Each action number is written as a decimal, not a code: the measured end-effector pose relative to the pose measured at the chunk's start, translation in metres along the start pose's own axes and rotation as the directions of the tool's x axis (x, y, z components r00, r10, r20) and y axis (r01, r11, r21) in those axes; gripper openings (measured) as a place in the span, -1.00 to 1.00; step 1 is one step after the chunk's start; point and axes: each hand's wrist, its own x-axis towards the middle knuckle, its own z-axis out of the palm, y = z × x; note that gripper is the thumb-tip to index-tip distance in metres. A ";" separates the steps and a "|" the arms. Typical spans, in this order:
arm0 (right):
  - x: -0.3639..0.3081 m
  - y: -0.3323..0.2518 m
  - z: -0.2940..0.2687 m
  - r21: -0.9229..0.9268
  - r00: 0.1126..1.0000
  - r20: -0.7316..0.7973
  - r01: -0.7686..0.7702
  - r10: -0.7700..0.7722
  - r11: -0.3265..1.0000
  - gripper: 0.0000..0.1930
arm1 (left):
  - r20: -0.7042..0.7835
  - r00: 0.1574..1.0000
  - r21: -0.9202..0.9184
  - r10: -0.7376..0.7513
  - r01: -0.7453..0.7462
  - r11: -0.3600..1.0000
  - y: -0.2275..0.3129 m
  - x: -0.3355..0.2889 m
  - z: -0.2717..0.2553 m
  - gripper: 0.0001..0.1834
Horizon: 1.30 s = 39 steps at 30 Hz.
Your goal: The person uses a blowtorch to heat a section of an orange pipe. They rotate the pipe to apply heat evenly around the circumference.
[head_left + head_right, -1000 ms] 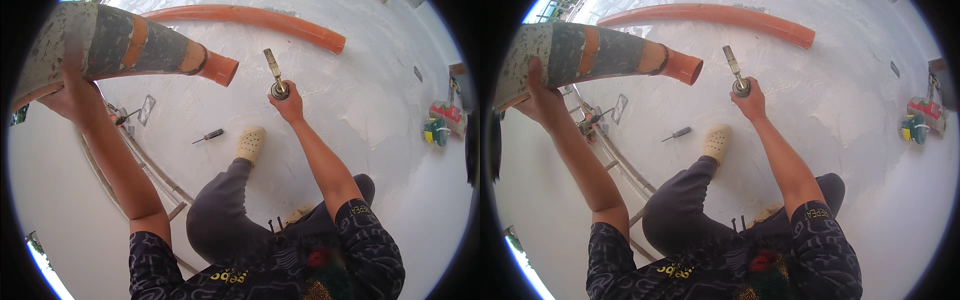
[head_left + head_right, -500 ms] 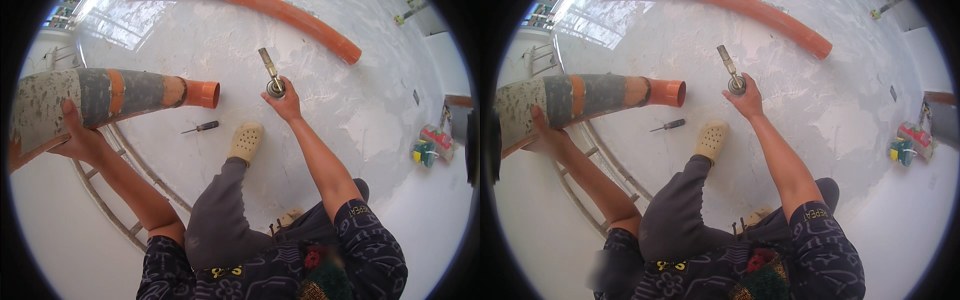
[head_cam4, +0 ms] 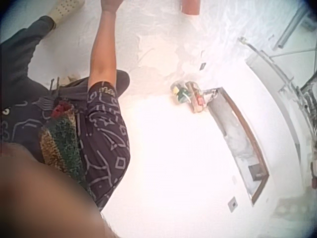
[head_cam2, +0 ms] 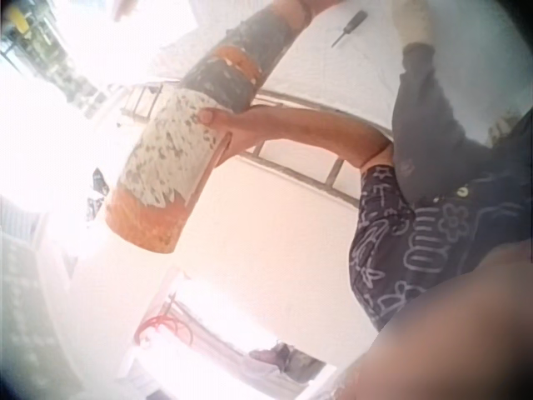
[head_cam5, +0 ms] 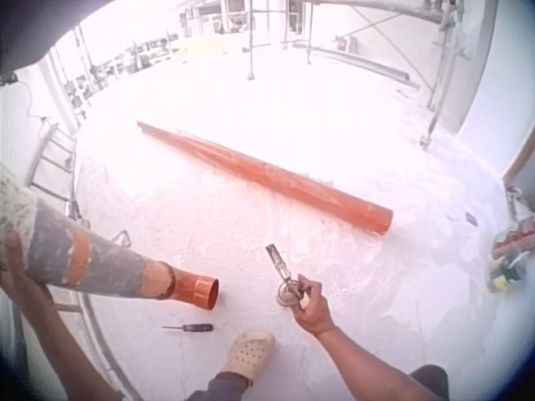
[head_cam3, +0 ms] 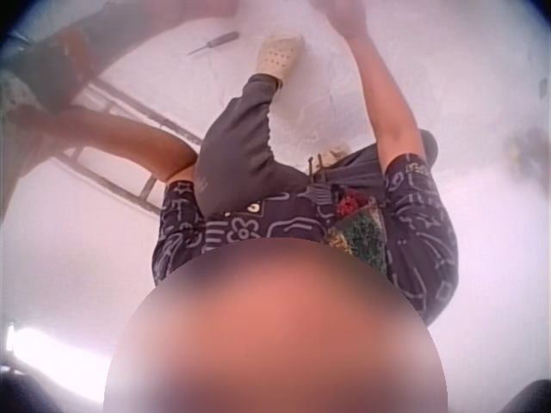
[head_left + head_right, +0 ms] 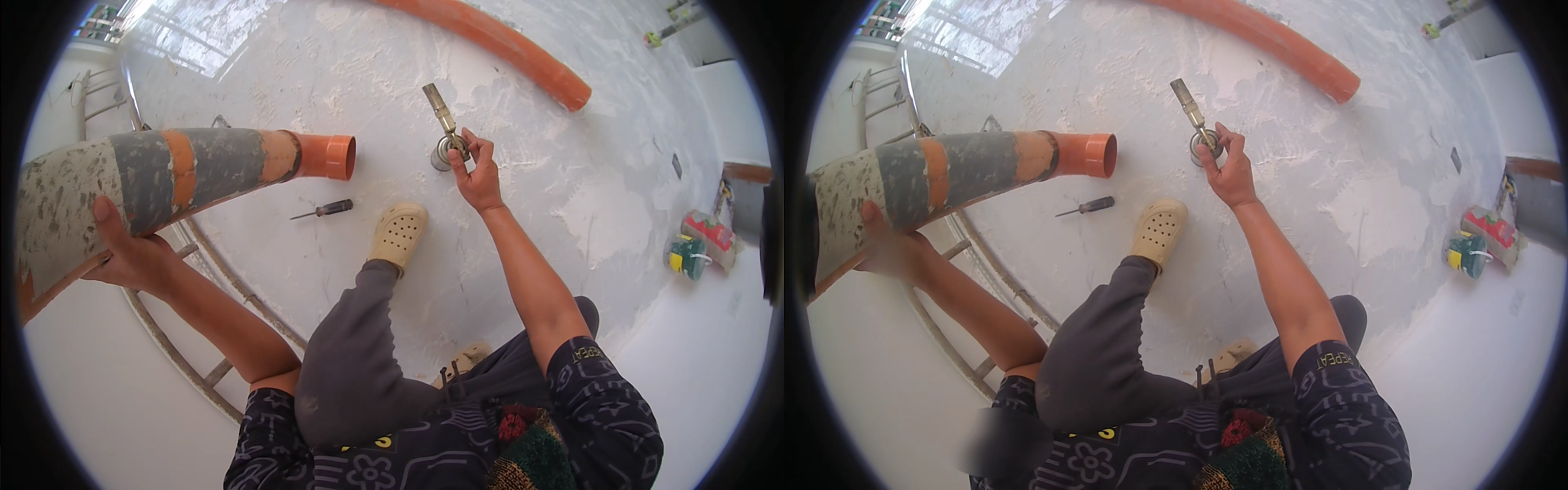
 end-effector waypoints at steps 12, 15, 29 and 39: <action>-0.006 0.018 0.005 -0.111 0.971 -0.233 0.029 -0.054 0.993 -0.55 | 0.031 0.992 -0.029 0.120 -0.119 0.992 -0.002 -0.036 0.020 0.17; -0.007 0.009 0.012 -0.142 0.971 -0.238 -0.011 -0.023 0.990 -0.56 | 0.046 0.991 0.056 0.125 -0.128 0.990 0.003 -0.032 0.019 0.26; -0.030 -0.028 -0.044 -0.154 0.978 -0.188 -0.121 0.091 0.981 -0.40 | 0.049 0.999 0.062 -0.004 0.001 0.998 0.033 -0.025 0.033 0.31; -0.117 -0.066 -0.119 -0.259 0.998 -0.035 -0.057 0.049 0.964 -0.54 | -0.369 0.832 -0.064 -0.414 0.422 0.905 -0.027 -0.013 -0.091 0.24</action>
